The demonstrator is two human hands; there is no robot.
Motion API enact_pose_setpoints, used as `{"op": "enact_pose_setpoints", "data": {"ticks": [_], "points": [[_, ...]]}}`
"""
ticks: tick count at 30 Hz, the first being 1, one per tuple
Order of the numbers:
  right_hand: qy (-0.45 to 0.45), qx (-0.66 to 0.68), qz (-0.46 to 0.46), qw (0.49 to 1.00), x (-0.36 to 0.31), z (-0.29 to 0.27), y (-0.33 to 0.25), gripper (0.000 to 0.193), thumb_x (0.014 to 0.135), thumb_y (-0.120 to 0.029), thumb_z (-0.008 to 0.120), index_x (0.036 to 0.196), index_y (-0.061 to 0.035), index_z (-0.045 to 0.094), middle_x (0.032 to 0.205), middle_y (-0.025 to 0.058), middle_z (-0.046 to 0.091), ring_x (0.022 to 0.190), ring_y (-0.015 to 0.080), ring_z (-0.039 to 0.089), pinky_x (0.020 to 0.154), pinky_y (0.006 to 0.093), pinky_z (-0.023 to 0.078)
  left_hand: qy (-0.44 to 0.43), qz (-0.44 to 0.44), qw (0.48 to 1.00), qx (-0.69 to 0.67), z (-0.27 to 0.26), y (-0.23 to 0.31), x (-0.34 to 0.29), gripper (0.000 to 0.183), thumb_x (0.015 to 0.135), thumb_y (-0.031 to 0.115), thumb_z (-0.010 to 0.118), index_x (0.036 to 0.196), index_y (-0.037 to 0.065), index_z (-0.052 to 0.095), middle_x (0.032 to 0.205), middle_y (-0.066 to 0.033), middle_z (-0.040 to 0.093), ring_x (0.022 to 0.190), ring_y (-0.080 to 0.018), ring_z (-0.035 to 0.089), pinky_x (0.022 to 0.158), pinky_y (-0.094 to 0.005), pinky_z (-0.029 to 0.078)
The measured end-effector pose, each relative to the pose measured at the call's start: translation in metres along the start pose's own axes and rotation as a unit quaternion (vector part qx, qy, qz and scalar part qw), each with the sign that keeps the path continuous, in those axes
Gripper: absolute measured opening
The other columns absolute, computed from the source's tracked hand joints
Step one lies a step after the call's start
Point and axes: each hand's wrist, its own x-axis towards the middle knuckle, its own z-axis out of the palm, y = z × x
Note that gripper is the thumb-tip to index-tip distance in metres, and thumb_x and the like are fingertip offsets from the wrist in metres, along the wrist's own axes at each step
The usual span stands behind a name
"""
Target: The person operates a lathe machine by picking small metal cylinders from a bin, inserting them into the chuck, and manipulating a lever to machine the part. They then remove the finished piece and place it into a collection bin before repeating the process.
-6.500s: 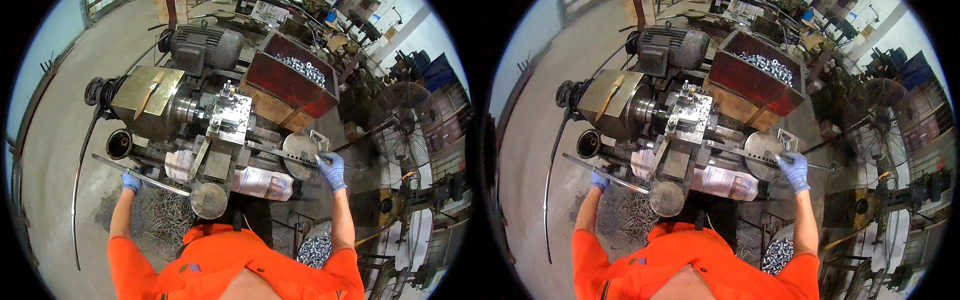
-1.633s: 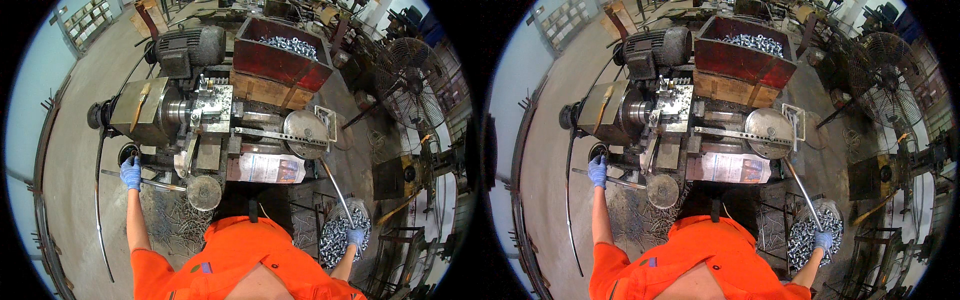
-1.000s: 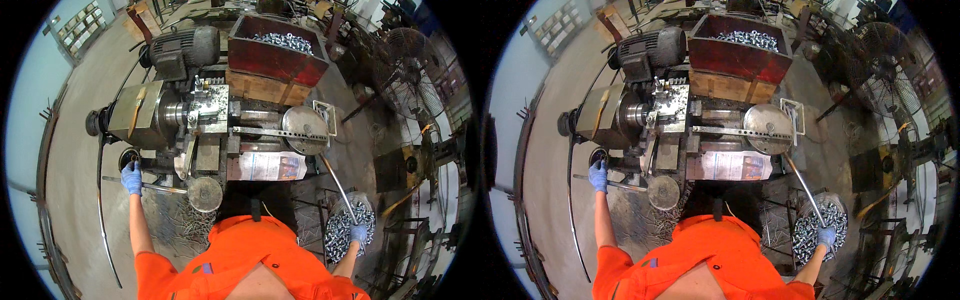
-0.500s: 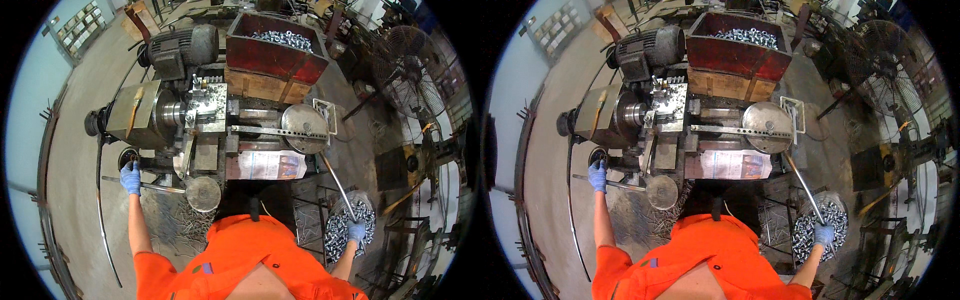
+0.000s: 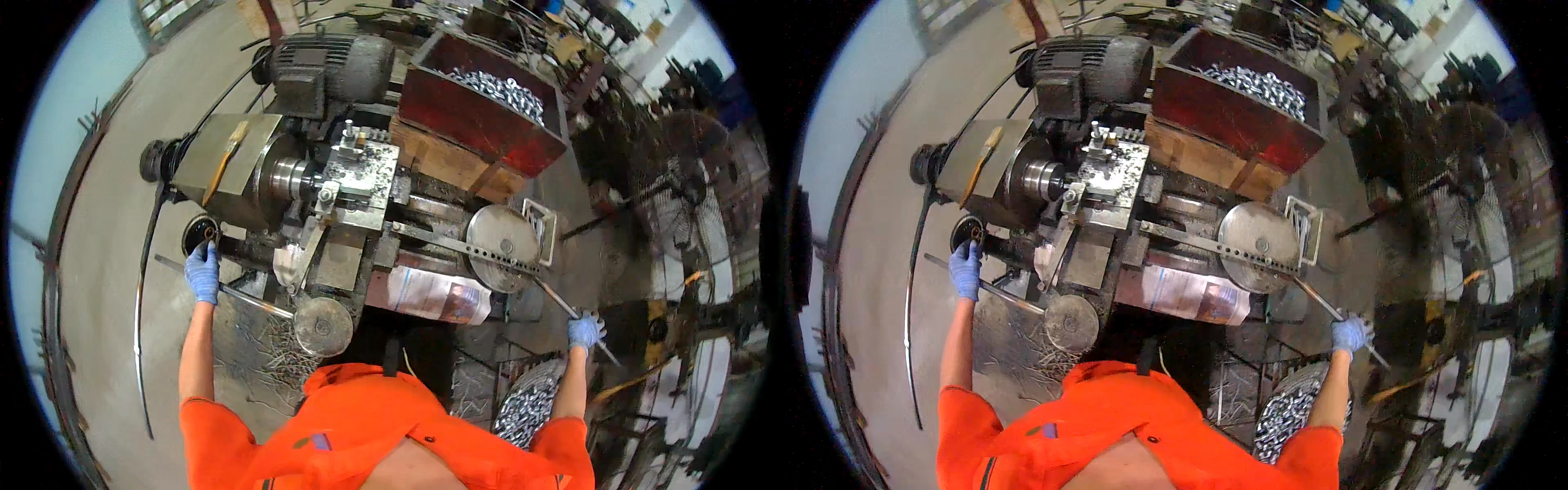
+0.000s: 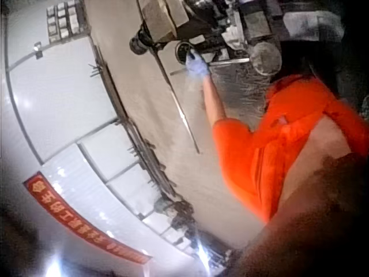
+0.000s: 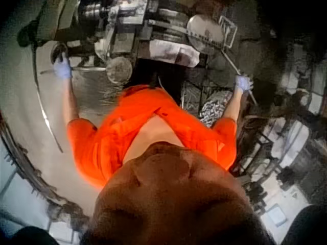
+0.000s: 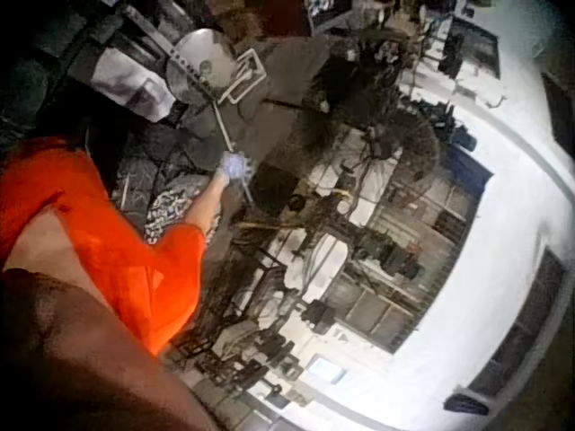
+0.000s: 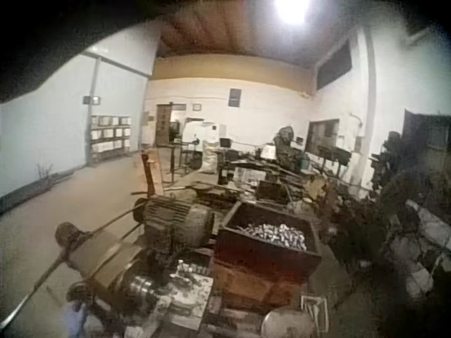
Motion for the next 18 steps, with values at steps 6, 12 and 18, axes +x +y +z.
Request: {"op": "enact_pose_setpoints", "data": {"ticks": [6, 12, 18], "points": [[-0.037, 0.010, 0.026, 0.999, 0.067, -0.058, -0.096, 0.067, 0.074, -0.049, 0.062, 0.130, -0.0157, 0.045, 0.136, 0.0183, 0.039, 0.124, 0.0412, 0.035, 0.104, 0.0528, 0.024, 0.015, -0.003, 0.989, -0.148, 0.001, 0.011, -0.019, 0.033, 0.088, 0.029, 0.059, 0.104, 0.000, 0.064, 0.070, -0.0028, 0.062, 0.056, -0.0082, 0.053, 0.050, -0.0233, 0.043], [0.146, 0.170, -0.175, 0.959, 0.033, -0.019, -0.091, 0.077, 0.071, -0.050, 0.065, 0.132, -0.0089, 0.042, 0.136, 0.0184, 0.040, 0.123, 0.0336, 0.039, 0.104, 0.0451, 0.026, 0.168, -0.108, 0.941, -0.275, -0.036, -0.093, -0.018, 0.028, 0.088, 0.029, 0.058, 0.095, 0.002, 0.066, 0.071, -0.0051, 0.063, 0.061, -0.0115, 0.058, 0.053, -0.0271, 0.046], [0.031, 0.260, -0.134, 0.956, -0.026, -0.006, -0.053, 0.054, 0.069, -0.042, 0.072, 0.104, -0.0024, 0.065, 0.106, 0.0182, 0.063, 0.104, 0.0325, 0.057, 0.092, 0.0380, 0.042, -0.085, 0.023, 0.981, 0.174, 0.022, -0.166, -0.042, 0.031, 0.082, 0.034, 0.059, 0.087, 0.004, 0.065, 0.083, -0.0134, 0.067, 0.074, -0.0259, 0.064, 0.063, -0.0385, 0.048]]}}
